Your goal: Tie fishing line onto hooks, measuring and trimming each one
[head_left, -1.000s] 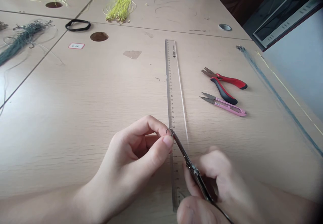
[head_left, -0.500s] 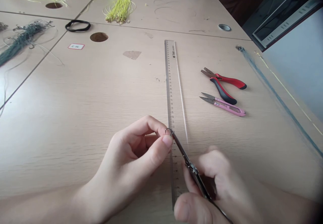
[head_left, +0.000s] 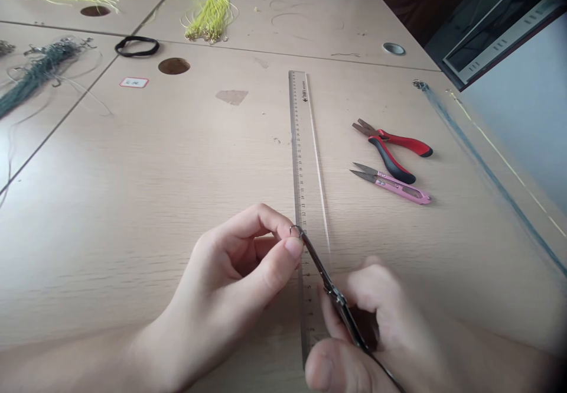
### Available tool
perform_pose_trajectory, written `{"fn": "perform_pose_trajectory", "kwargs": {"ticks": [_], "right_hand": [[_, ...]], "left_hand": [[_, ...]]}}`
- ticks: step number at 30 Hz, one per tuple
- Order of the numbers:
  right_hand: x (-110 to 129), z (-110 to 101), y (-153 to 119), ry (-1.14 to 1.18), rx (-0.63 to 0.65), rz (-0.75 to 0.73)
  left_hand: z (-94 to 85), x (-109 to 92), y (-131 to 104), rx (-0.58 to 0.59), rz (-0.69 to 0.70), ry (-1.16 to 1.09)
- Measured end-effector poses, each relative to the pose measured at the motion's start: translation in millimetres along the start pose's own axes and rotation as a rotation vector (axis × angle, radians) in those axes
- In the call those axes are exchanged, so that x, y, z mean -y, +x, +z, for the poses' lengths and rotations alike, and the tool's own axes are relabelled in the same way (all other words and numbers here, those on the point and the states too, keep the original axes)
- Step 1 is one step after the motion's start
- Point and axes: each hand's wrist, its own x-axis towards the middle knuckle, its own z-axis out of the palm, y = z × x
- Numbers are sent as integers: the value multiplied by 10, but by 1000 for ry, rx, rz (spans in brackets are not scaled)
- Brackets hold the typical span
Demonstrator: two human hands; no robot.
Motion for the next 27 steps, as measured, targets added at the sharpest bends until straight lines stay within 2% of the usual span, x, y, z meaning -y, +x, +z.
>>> {"fn": "perform_pose_trajectory", "kwargs": {"ticks": [2, 6, 8, 11, 13, 16, 20, 24, 27], "right_hand": [[-2, -1, -1, -11, -13, 32], [-63, 21, 7, -57, -40, -30], [-56, 27, 0, -72, -60, -12], [45, 24, -37, -85, -65, 71], [116, 24, -62, -13, -36, 152], [104, 34, -61, 37, -37, 225], [-151, 54, 6, -104, -33, -12], [-354, 58, 41, -178, -123, -59], [-394, 37, 16, -210, -125, -110]], "left_hand": [[5, -1, 6, 2, 6, 11], [7, 7, 0, 1, 16, 14], [6, 10, -2, -6, 18, 15], [4, 13, 5, -10, 15, 16], [3, 13, 10, -13, 10, 20], [-1, 16, 10, -12, 11, 29], [-6, 17, 4, -10, 11, 31], [-2, -1, 10, -14, -1, 16], [1, -14, 14, -8, -12, 18]]}}
